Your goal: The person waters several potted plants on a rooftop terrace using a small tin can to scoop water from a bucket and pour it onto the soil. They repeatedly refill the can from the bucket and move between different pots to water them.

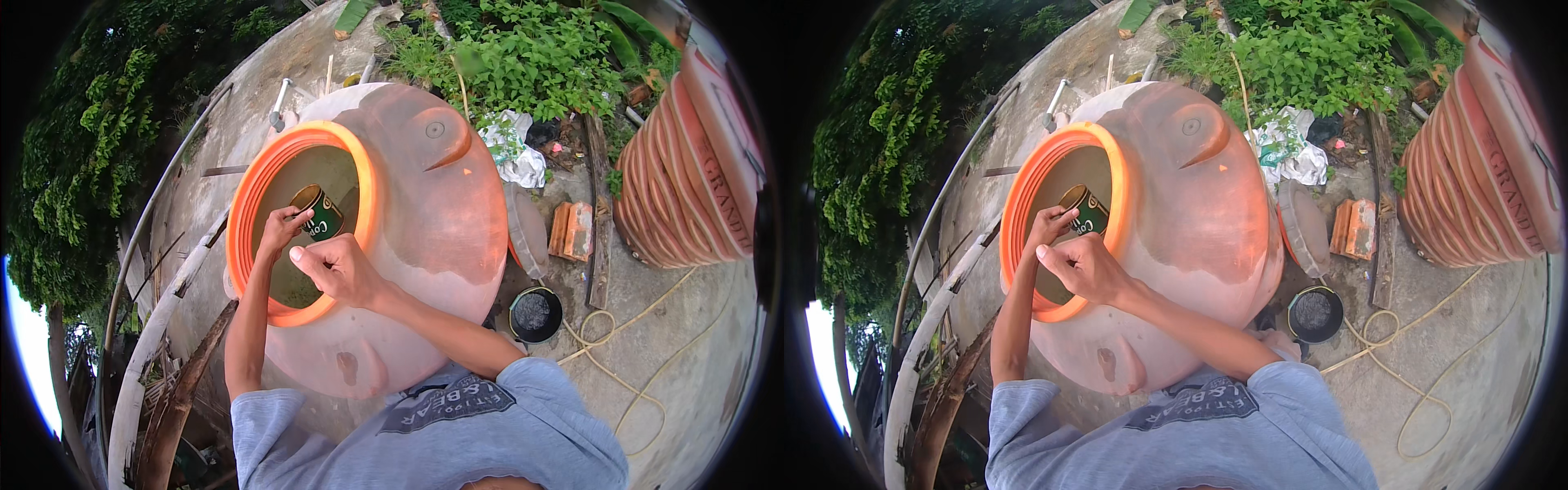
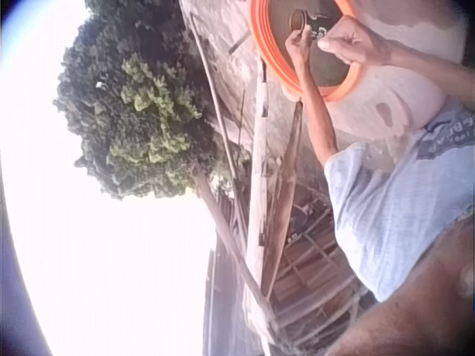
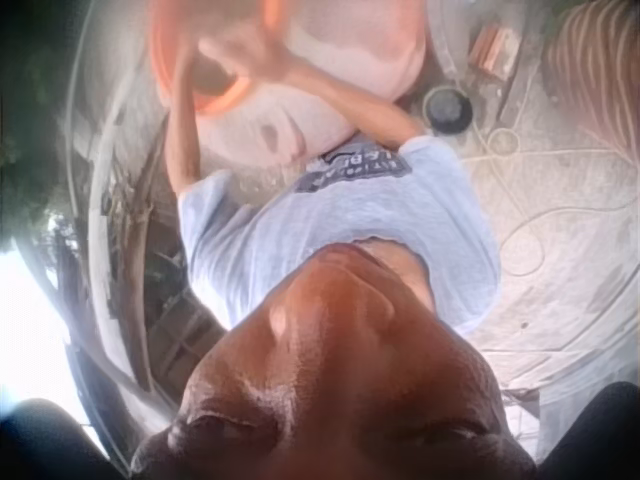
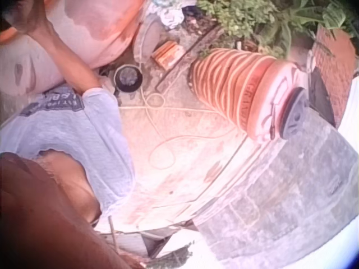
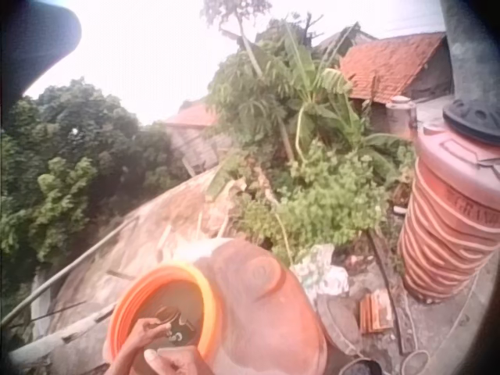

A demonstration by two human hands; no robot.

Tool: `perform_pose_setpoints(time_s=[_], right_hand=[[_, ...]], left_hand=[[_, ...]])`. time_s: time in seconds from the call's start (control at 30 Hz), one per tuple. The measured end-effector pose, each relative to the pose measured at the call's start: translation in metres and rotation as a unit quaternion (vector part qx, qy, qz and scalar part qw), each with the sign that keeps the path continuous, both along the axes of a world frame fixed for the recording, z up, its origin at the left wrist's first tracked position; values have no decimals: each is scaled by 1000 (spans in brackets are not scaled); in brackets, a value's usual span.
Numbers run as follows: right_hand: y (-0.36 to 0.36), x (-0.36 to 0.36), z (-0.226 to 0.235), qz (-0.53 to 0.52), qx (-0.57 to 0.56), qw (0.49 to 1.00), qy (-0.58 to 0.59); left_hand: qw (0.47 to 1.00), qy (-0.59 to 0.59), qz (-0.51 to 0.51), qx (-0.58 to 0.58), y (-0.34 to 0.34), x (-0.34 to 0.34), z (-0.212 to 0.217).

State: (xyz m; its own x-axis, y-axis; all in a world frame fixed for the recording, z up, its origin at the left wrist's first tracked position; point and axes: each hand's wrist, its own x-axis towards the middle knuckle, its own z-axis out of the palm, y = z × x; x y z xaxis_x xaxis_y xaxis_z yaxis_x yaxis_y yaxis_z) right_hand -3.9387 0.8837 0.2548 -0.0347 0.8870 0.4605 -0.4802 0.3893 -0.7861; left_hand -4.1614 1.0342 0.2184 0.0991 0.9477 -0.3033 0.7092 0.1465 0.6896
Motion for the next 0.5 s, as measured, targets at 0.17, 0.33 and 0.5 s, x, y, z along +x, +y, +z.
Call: perform_pose_setpoints(time_s=[0.17,0.33,0.5], right_hand=[[-8,-1,7,2,74,997,-36],[7,0,8,21,51,997,-59],[10,7,16,51,45,996,-58]], left_hand=[[992,119,44,22,90,-18,-96],[979,161,73,102,150,-26,-144],[968,131,110,185,184,-9,-161]])
